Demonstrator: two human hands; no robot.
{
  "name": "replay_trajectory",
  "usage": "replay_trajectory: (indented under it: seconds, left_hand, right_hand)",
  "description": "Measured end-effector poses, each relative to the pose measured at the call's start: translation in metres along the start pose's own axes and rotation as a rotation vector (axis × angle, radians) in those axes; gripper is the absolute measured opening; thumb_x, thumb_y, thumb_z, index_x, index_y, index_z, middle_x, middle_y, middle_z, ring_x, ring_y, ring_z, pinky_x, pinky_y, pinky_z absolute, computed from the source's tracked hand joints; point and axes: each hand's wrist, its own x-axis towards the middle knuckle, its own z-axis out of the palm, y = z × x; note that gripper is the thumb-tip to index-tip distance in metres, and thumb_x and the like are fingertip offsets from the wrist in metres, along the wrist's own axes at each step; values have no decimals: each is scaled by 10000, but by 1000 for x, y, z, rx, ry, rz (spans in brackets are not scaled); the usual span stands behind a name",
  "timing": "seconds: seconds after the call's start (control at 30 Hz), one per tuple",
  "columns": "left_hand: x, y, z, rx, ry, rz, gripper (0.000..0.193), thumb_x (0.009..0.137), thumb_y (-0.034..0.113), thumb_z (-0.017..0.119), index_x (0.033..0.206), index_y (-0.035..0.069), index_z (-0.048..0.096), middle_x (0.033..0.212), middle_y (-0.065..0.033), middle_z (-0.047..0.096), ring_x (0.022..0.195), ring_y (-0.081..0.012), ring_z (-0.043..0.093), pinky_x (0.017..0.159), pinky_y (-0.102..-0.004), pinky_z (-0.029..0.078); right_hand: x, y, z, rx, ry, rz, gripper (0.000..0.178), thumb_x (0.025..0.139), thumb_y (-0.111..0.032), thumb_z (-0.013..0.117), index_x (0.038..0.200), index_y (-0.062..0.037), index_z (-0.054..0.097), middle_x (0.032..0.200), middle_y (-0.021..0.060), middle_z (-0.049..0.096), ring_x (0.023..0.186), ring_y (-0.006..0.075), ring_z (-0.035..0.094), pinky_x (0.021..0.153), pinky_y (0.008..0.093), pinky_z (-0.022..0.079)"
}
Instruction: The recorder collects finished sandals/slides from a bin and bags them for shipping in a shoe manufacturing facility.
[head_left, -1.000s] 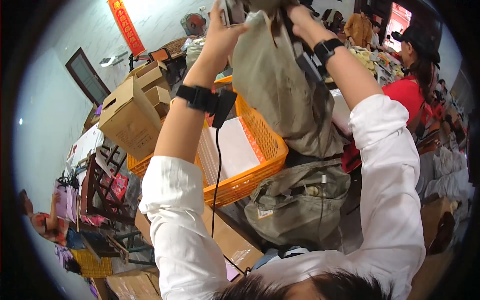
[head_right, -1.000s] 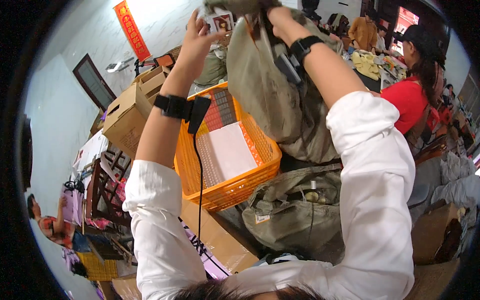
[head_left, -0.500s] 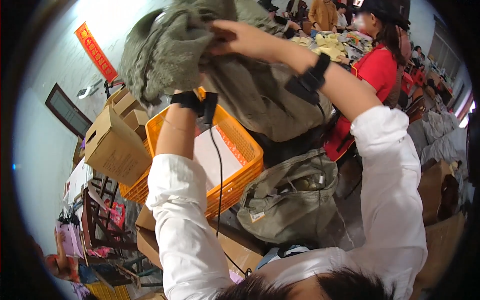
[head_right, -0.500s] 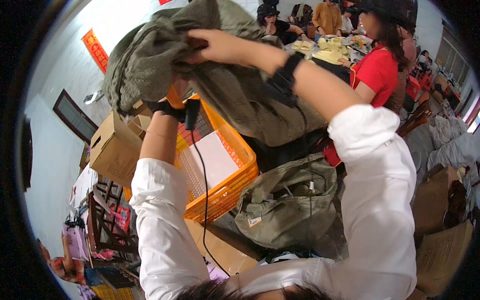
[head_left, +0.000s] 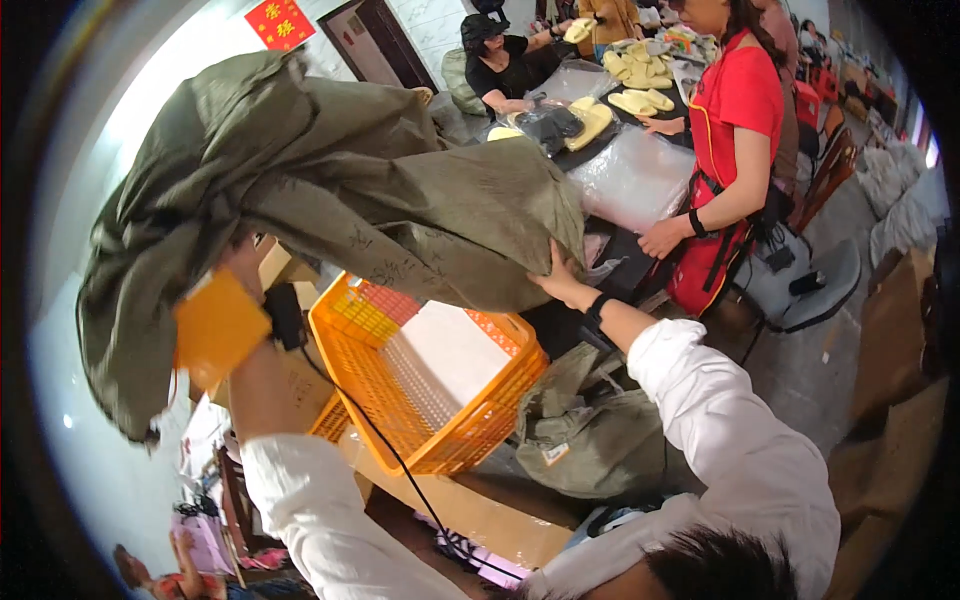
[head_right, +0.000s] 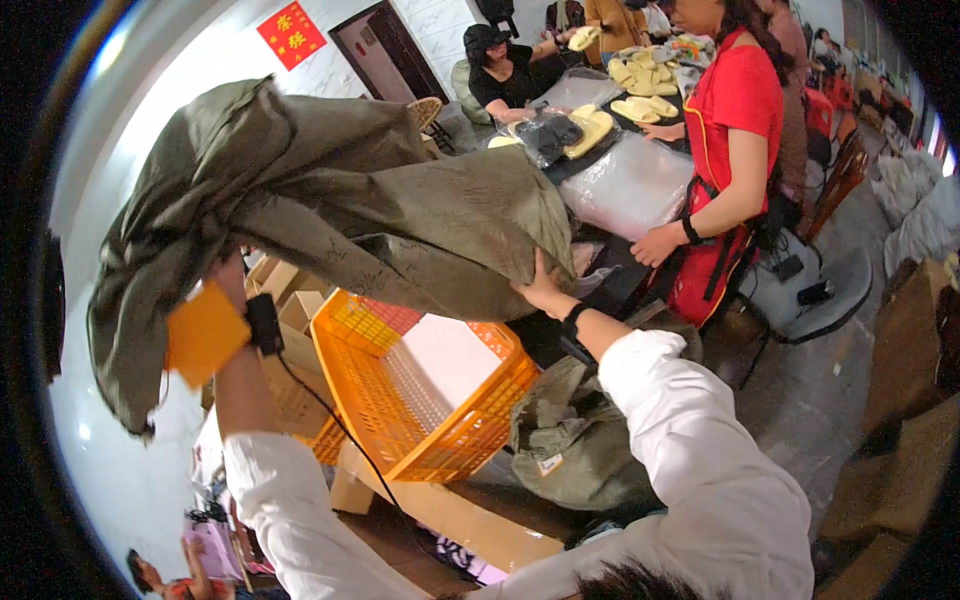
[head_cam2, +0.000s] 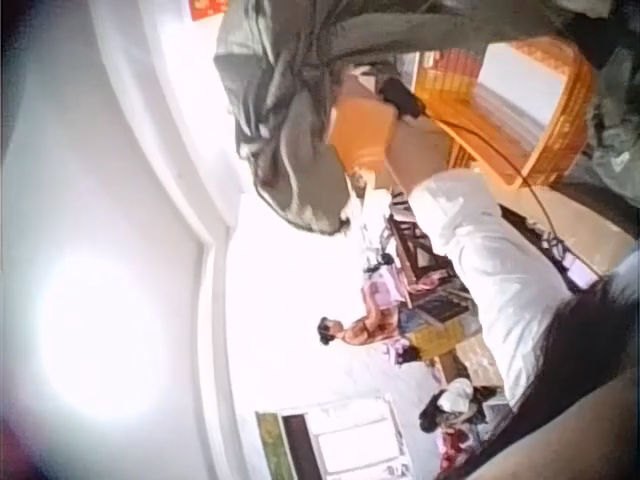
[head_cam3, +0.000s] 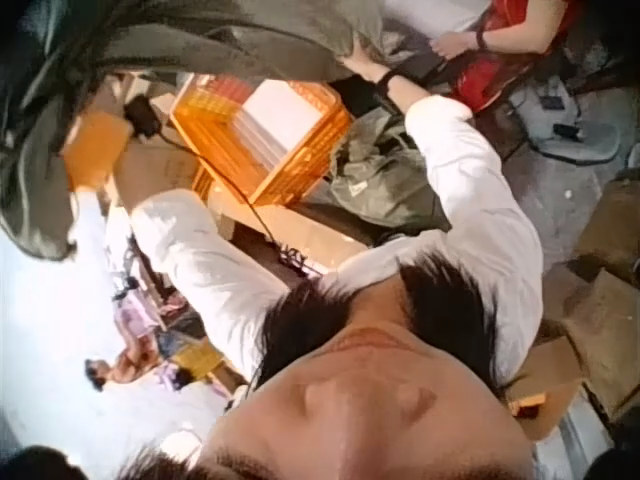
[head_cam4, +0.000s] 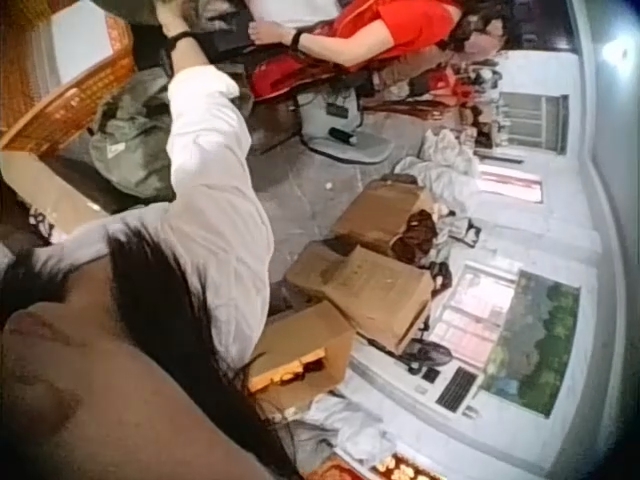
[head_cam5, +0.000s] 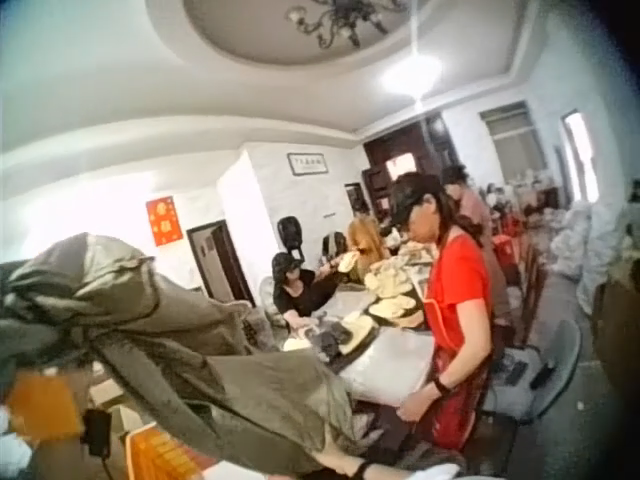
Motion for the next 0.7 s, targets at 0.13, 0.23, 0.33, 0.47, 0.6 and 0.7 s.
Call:
replay_trajectory:
  seconds: [0.13,0.23,0.33,0.47,0.6,0.7]
  left_hand:
    - [46,-1,-76,315,24,157,433,865,257,480,1208,-4,441,1279,-125,435,1176,-270,396,1016,-376,267]
    - [79,60,-57,-659,463,-249,440,867,242,478,1212,-28,431,1297,-133,415,1188,-258,380,1036,-369,244]
    - [89,111,-46,-757,569,-253,430,857,215,498,1190,-53,447,1263,-151,452,1138,-258,433,1011,-354,272]
    - [83,92,-126,-42,471,-95,426,850,204,508,1179,-61,453,1250,-158,463,1116,-260,451,994,-347,288]
    - [-26,104,-176,591,296,31,422,843,193,517,1169,-69,459,1236,-166,474,1094,-262,468,977,-340,303]
    - [-107,150,-229,1104,150,144,419,838,184,524,1161,-75,463,1227,-172,482,1077,-264,482,965,-335,314]
  right_hand:
    - [52,-31,42,-43,173,-199,661,803,-97,515,1367,-243,203,1353,358,14,1253,511,80,1029,437,221]
    - [48,-92,36,152,385,-390,632,776,0,430,1350,-208,263,1327,385,82,1233,512,160,1006,394,288]
    - [53,-125,29,215,443,-549,587,774,5,400,1325,-182,324,1334,332,189,1220,435,276,1005,387,283]
    - [-4,-161,85,493,84,-484,521,788,-25,420,1298,-97,341,1314,263,292,1184,409,336,960,390,331]
    - [-17,-139,105,642,-254,-135,405,859,-169,351,1239,-39,404,1235,153,433,1099,285,430,898,369,358]
    - [-25,-112,124,753,-326,-55,430,885,-249,306,1209,2,438,1230,148,454,1061,279,460,877,380,379]
